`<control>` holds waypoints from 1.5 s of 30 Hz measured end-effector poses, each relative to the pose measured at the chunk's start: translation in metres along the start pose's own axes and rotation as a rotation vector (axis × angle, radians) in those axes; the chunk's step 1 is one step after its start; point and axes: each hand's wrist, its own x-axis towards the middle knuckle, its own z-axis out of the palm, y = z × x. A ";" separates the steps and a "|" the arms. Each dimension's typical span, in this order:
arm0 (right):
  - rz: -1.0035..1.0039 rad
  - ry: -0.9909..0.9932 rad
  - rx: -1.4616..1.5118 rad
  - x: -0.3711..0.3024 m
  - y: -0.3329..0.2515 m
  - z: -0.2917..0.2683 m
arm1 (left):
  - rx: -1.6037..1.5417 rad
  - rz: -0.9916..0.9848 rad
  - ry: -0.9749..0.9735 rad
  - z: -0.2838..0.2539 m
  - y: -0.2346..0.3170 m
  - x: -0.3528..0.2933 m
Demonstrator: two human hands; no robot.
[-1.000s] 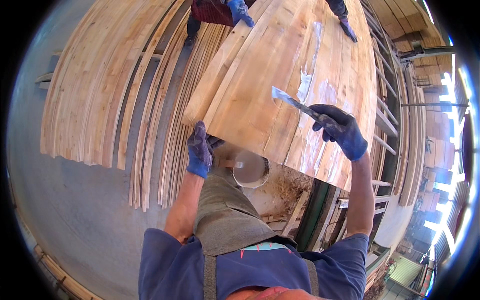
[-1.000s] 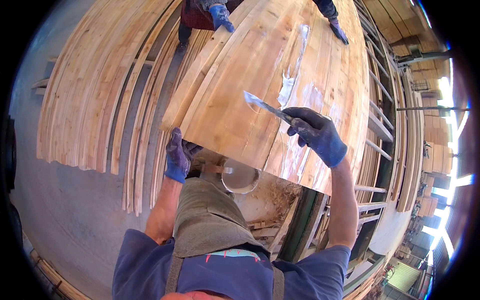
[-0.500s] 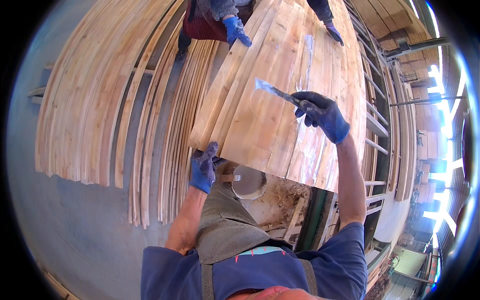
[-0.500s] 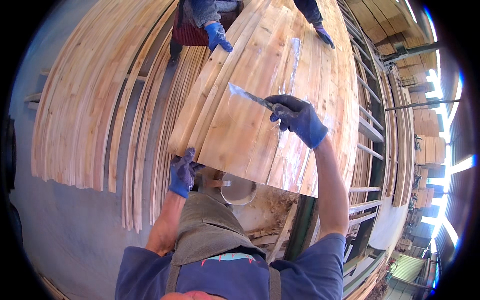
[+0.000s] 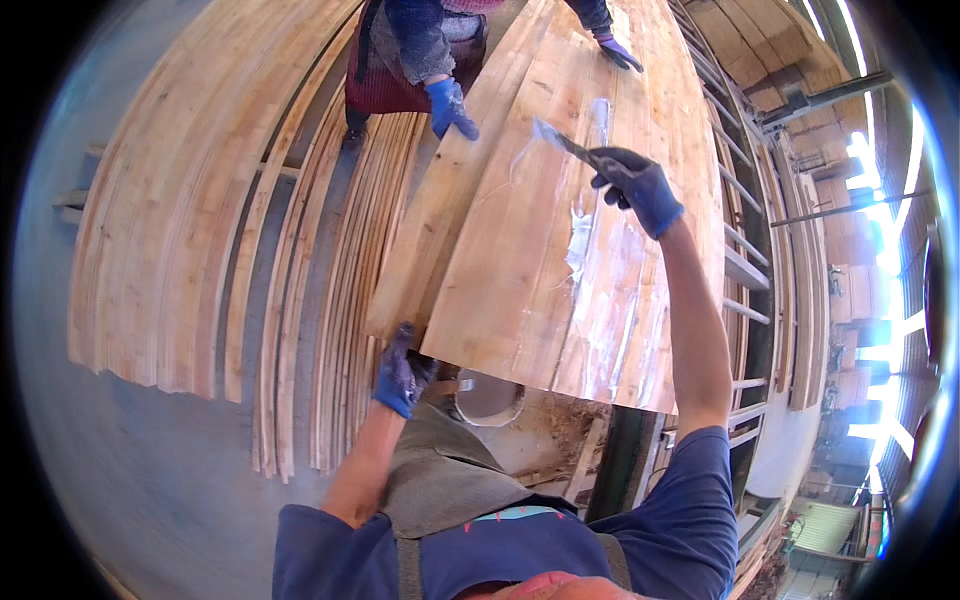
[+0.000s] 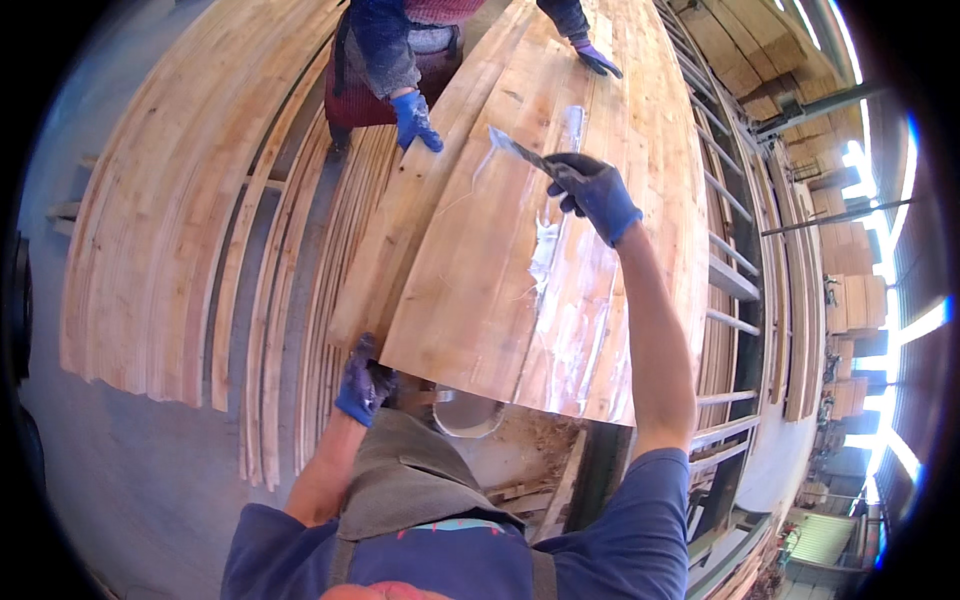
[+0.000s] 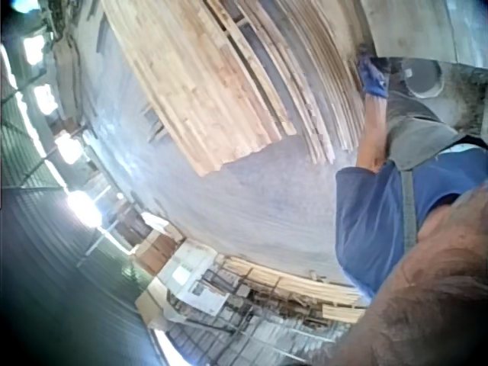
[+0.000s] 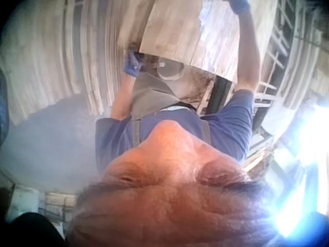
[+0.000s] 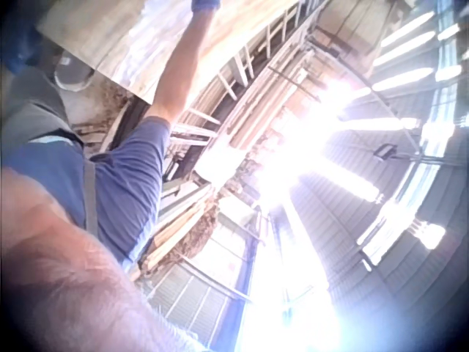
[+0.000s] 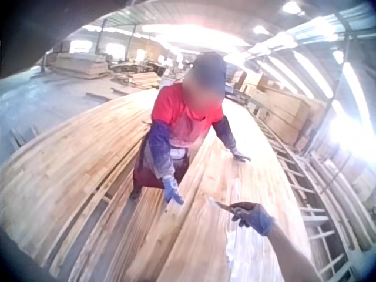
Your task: The person applies a white adhesive to the surface of a wooden plank using a putty knife. They repeatedly scoop the adhesive from a metal container and spread it across the wood in long strokes.
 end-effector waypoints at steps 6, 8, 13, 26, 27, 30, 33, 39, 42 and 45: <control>-0.085 -0.016 -0.002 0.077 -0.006 -0.023 | -0.132 -0.129 0.047 -0.004 -0.001 0.008; -0.043 0.010 -0.029 0.120 0.009 -0.032 | 0.045 -0.048 0.096 0.016 -0.011 -0.005; -0.085 -0.037 -0.087 0.253 0.043 -0.052 | 0.076 -0.116 0.141 -0.012 -0.015 -0.007; -0.482 -0.124 -0.878 0.359 0.066 -0.074 | 0.185 -0.333 0.238 -0.023 -0.015 -0.002; -0.552 -0.129 -0.855 0.374 0.068 -0.068 | 0.395 -0.286 0.163 -0.041 -0.017 0.001; -0.379 -0.121 -1.132 0.371 0.104 -0.065 | 1.275 -0.057 -0.157 -0.085 -0.023 0.003; -0.352 -0.074 -1.214 0.356 0.104 -0.097 | 1.574 -0.004 -0.208 -0.067 -0.016 0.000; -0.355 0.215 -0.919 0.401 0.085 -0.040 | 0.957 -0.315 0.019 -0.009 0.007 -0.003; -0.168 0.171 -1.040 0.407 0.103 -0.021 | 0.226 -0.407 0.282 -0.015 0.000 -0.004; -0.397 0.039 -1.175 0.378 0.155 -0.072 | 1.217 -0.385 0.107 -0.005 0.016 -0.001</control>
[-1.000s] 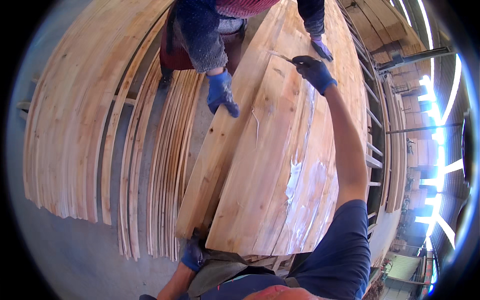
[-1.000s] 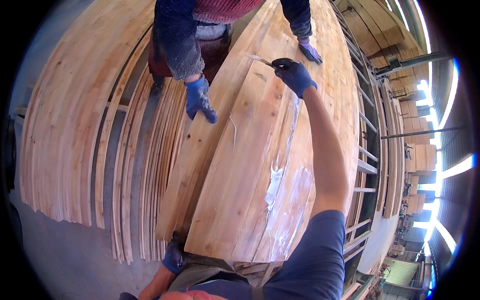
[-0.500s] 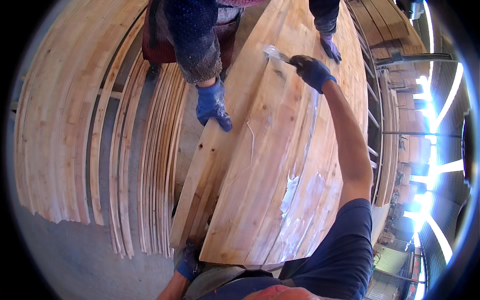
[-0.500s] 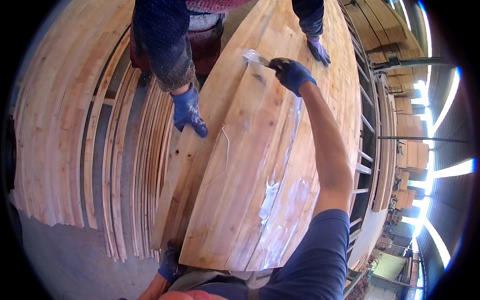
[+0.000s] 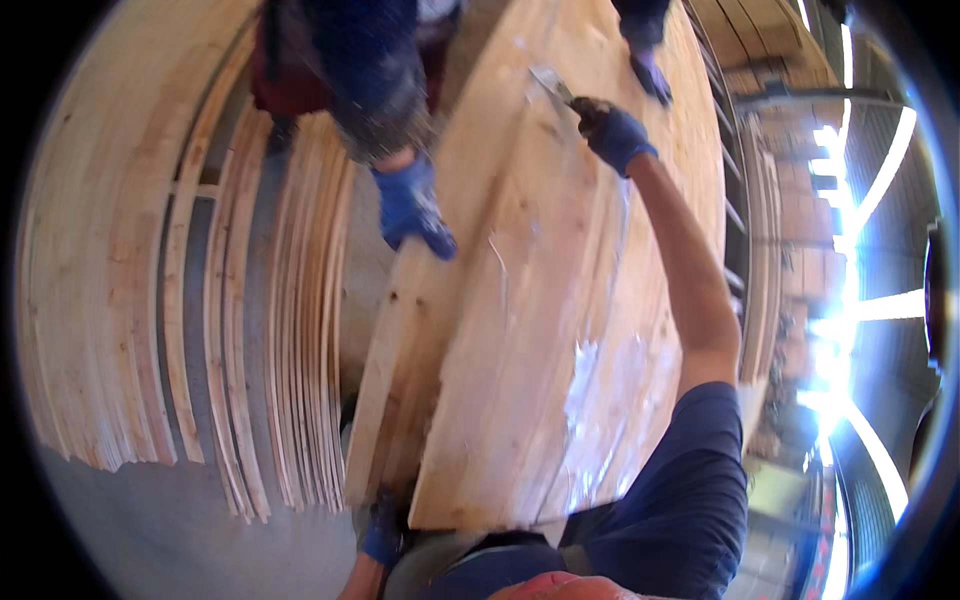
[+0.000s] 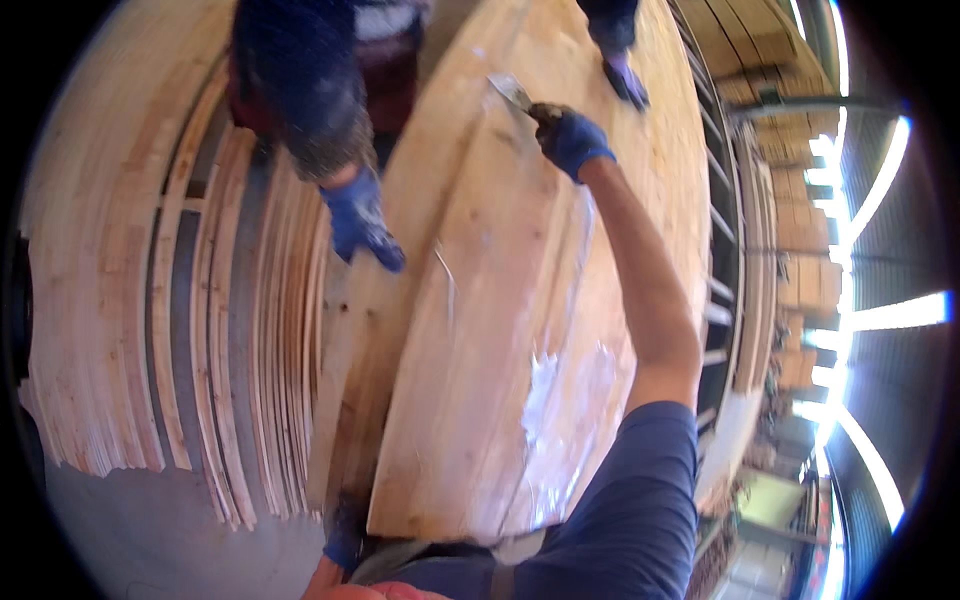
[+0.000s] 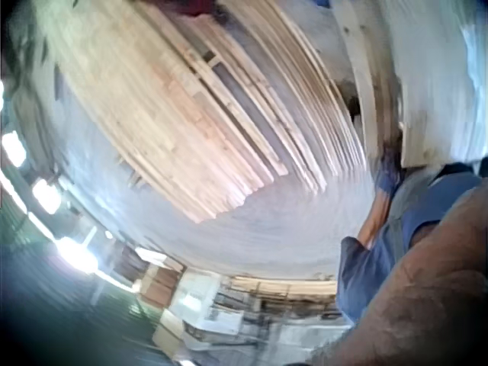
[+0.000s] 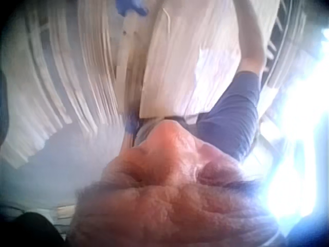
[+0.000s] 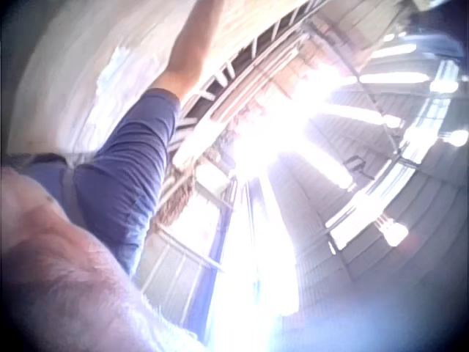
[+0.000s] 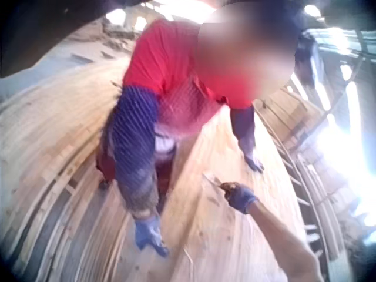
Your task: The person applies a white adhesive to the surface of a wooden plank using a putty knife. They repeatedly scoop the adhesive from a metal container and spread it across the wood in long strokes.
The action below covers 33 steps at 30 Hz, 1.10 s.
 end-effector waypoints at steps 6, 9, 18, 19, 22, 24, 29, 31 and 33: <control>0.068 -0.181 -0.144 -0.067 0.027 -0.104 | -0.668 0.020 -0.115 0.015 -0.005 0.007; 0.273 -0.246 -0.139 -0.072 0.005 -0.111 | -1.017 -0.101 -0.113 0.017 0.009 0.006; 0.258 -0.486 -0.139 -0.233 -0.133 -0.124 | -1.155 -0.119 -0.132 0.004 -0.013 0.008; 0.255 -0.517 -0.117 -0.257 -0.154 -0.130 | -1.192 -0.116 -0.156 0.001 -0.022 0.013; 0.207 -0.614 -0.081 -0.325 -0.214 -0.156 | -1.181 -0.045 -0.148 0.010 -0.008 0.016; 0.176 -0.604 -0.013 -0.368 -0.247 -0.163 | -1.131 0.081 -0.150 0.004 -0.020 0.027; 0.095 -0.649 -0.068 -0.450 -0.301 -0.183 | -1.088 0.142 -0.137 0.010 -0.001 0.026; 0.055 -0.562 -0.005 -0.470 -0.305 -0.194 | -1.090 0.171 -0.178 0.018 0.003 0.027; -0.020 -0.443 0.115 -0.470 -0.294 -0.208 | -1.116 0.209 -0.267 0.003 -0.010 0.038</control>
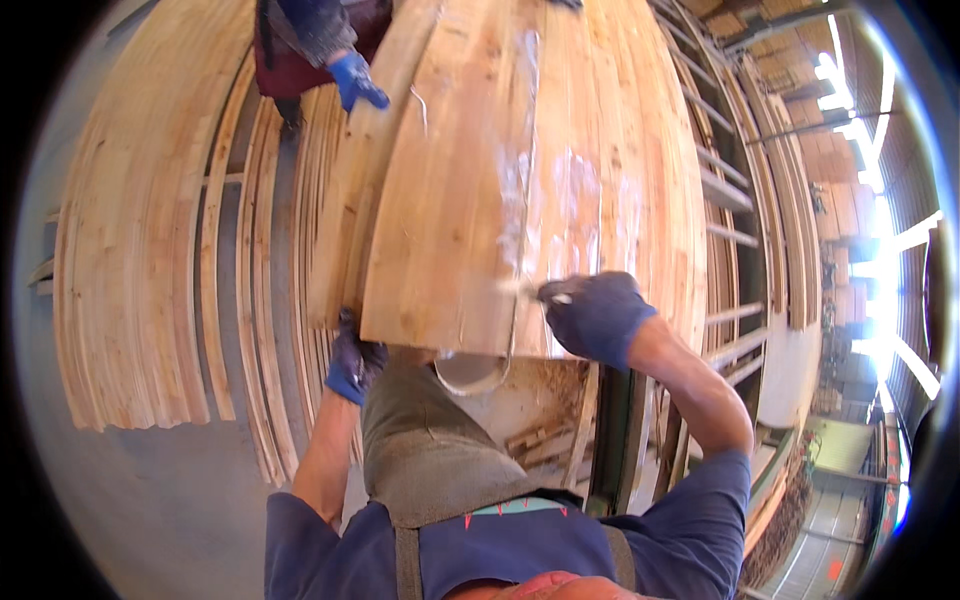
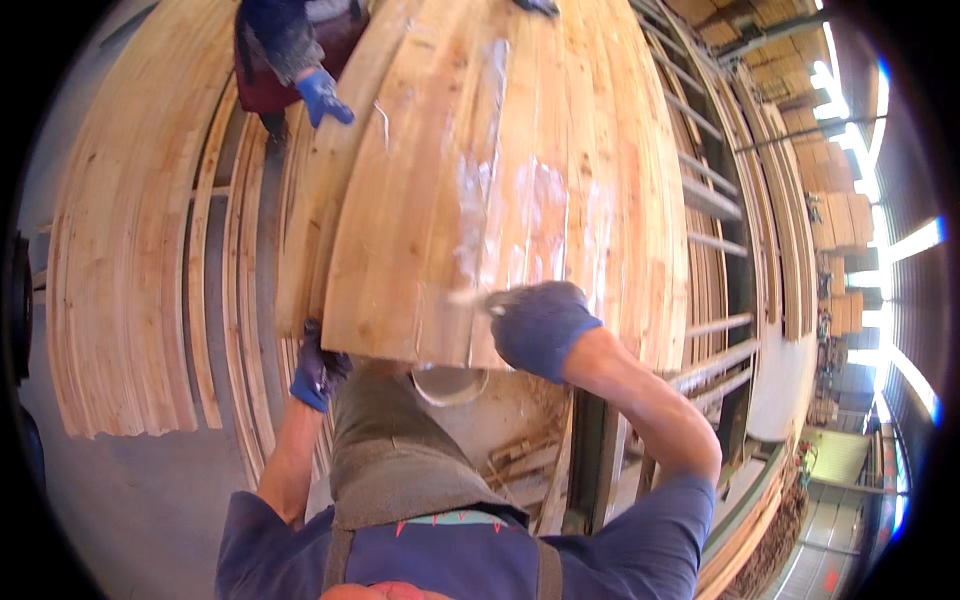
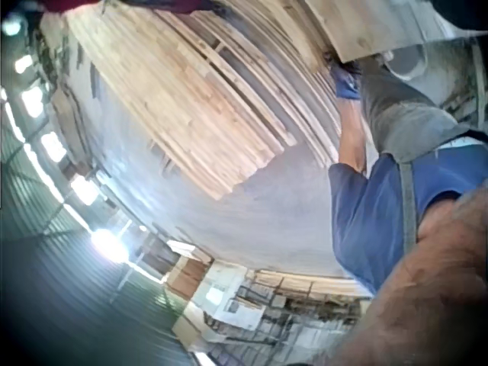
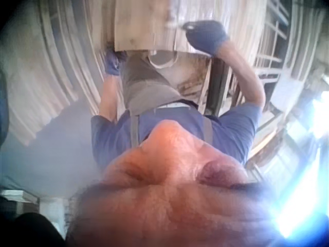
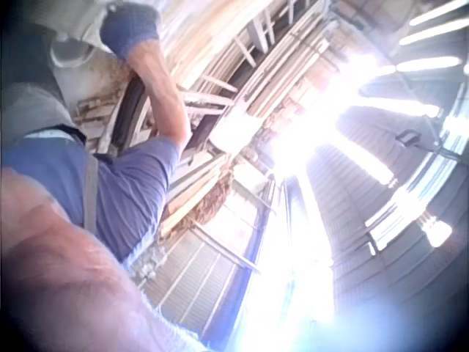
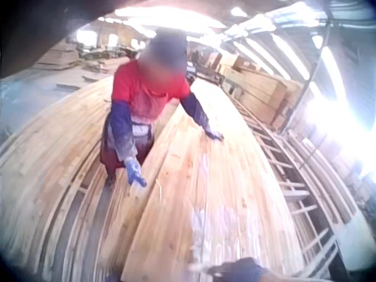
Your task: The person applies a white adhesive to the surface of a wooden plank using a putty knife. They repeatedly scoop the adhesive from a metal container and spread it across the wood in long strokes.
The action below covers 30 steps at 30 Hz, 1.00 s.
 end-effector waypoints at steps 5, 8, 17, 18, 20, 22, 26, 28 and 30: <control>0.120 0.289 0.233 0.076 0.063 -0.065 | 0.014 0.048 0.146 0.010 -0.010 -0.008; 0.161 0.343 0.315 0.195 0.130 -0.088 | 0.051 -0.037 0.201 -0.001 -0.009 -0.015; 0.164 0.523 0.396 0.496 0.283 -0.109 | 1.283 0.075 0.025 0.020 0.010 -0.033; 0.174 0.508 0.393 0.512 0.290 -0.113 | 1.252 0.035 0.018 -0.006 0.009 -0.037; 0.105 0.511 0.266 0.537 0.318 -0.112 | 0.858 -0.117 0.105 -0.039 -0.009 -0.029; 0.091 0.439 0.137 0.554 0.317 -0.099 | 0.328 -0.289 0.289 -0.047 -0.022 -0.032; -0.081 0.282 -0.081 0.531 0.338 -0.118 | 0.252 -0.343 0.397 -0.003 0.003 -0.032; -0.140 0.383 -0.269 0.542 0.359 -0.134 | 0.360 -0.311 0.355 0.008 0.011 -0.030; -0.115 0.527 -0.149 0.568 0.315 -0.136 | 0.778 -0.197 0.242 -0.010 0.004 -0.046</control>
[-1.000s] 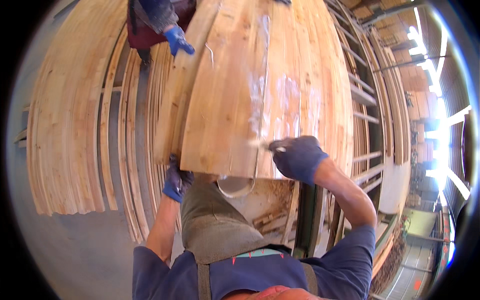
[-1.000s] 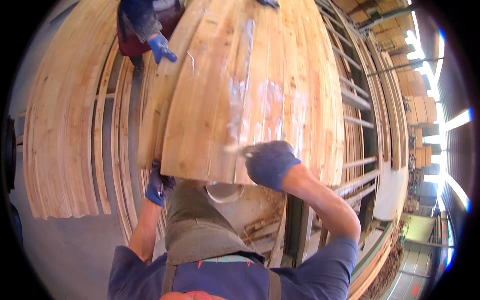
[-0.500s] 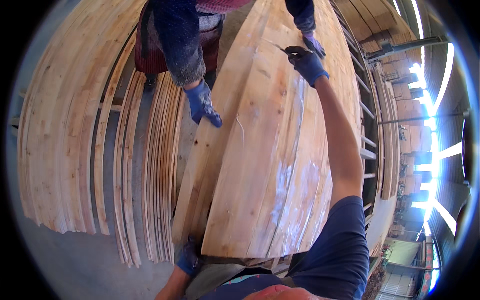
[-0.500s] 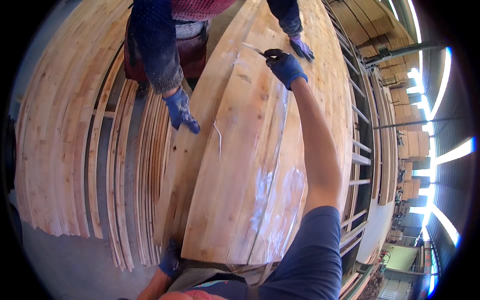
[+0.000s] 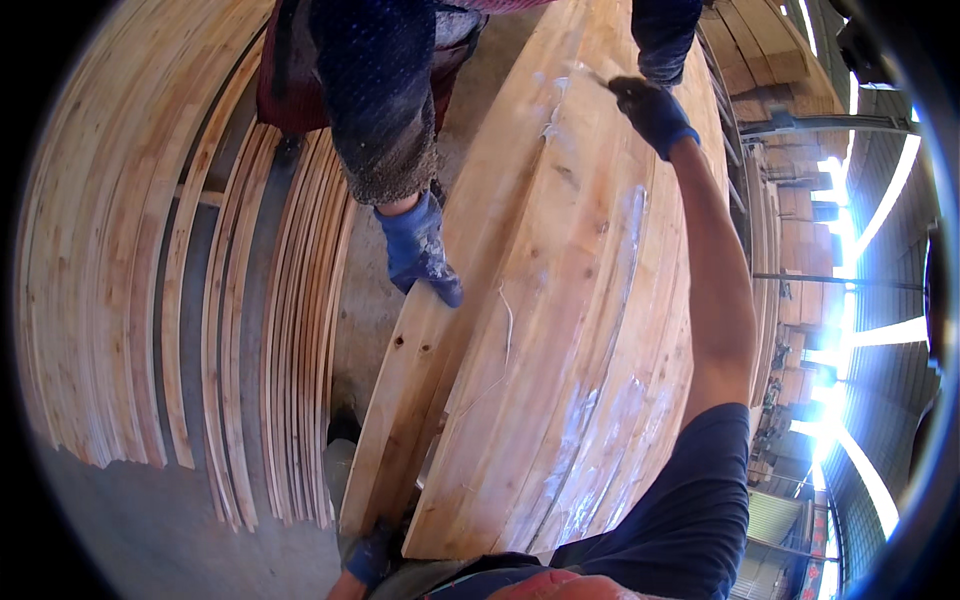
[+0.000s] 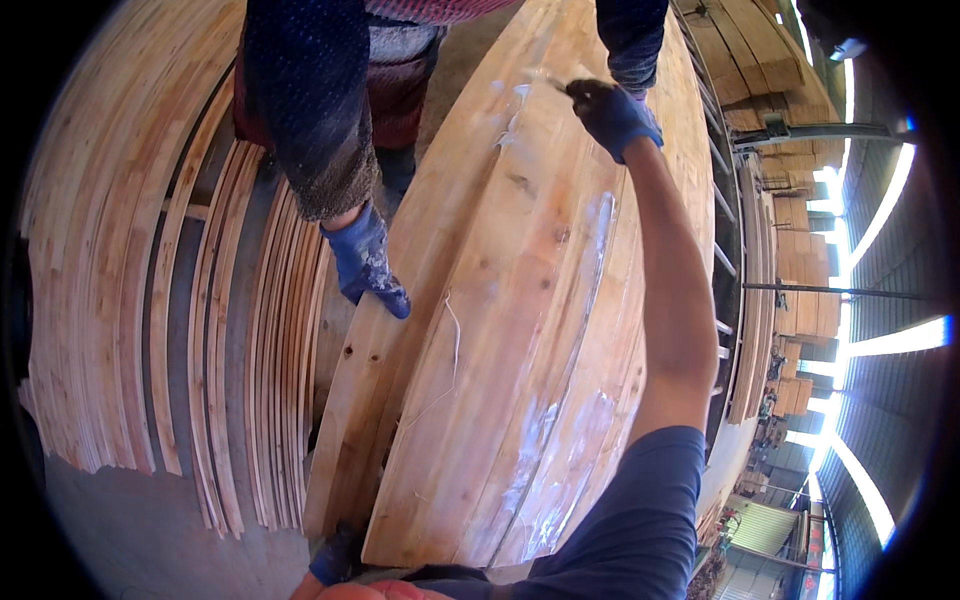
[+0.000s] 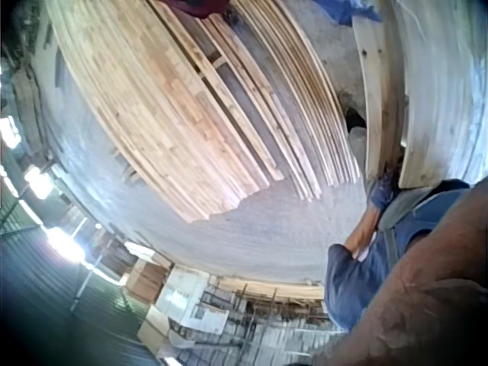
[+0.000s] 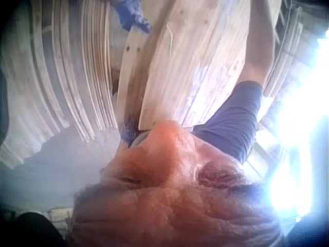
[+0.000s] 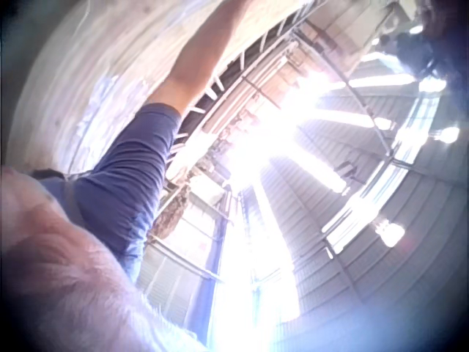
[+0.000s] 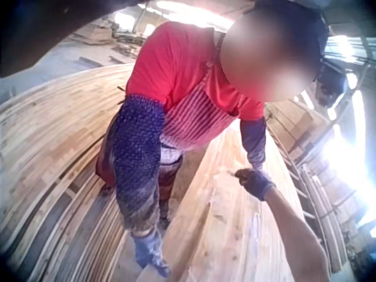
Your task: The person applies a white adhesive to the surface of a wooden plank using a putty knife. They repeatedly scoop the adhesive from a metal container and spread it across the wood in long strokes.
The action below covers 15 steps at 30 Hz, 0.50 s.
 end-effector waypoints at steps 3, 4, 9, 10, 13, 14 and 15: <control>0.232 -0.108 -0.028 0.022 -0.019 -0.007 | 0.595 0.244 -0.067 -0.012 -0.006 0.003; 0.330 -0.196 0.020 0.024 -0.046 -0.013 | 0.501 0.166 -0.027 0.004 0.017 0.002; -0.005 -0.402 -0.204 0.010 -0.082 -0.008 | 0.797 0.232 -0.002 0.001 0.005 0.005; -0.037 -0.426 -0.229 0.003 -0.084 -0.005 | 0.822 0.286 0.022 0.001 0.001 0.006; -0.191 -0.420 -0.322 -0.021 -0.107 -0.012 | 0.504 0.296 0.006 0.023 0.054 -0.010; -0.275 -0.432 -0.392 -0.028 -0.124 -0.021 | 0.522 0.290 0.007 0.026 0.064 -0.014; -0.291 -0.459 -0.395 -0.037 -0.135 -0.029 | 0.521 0.325 0.003 0.027 0.063 -0.014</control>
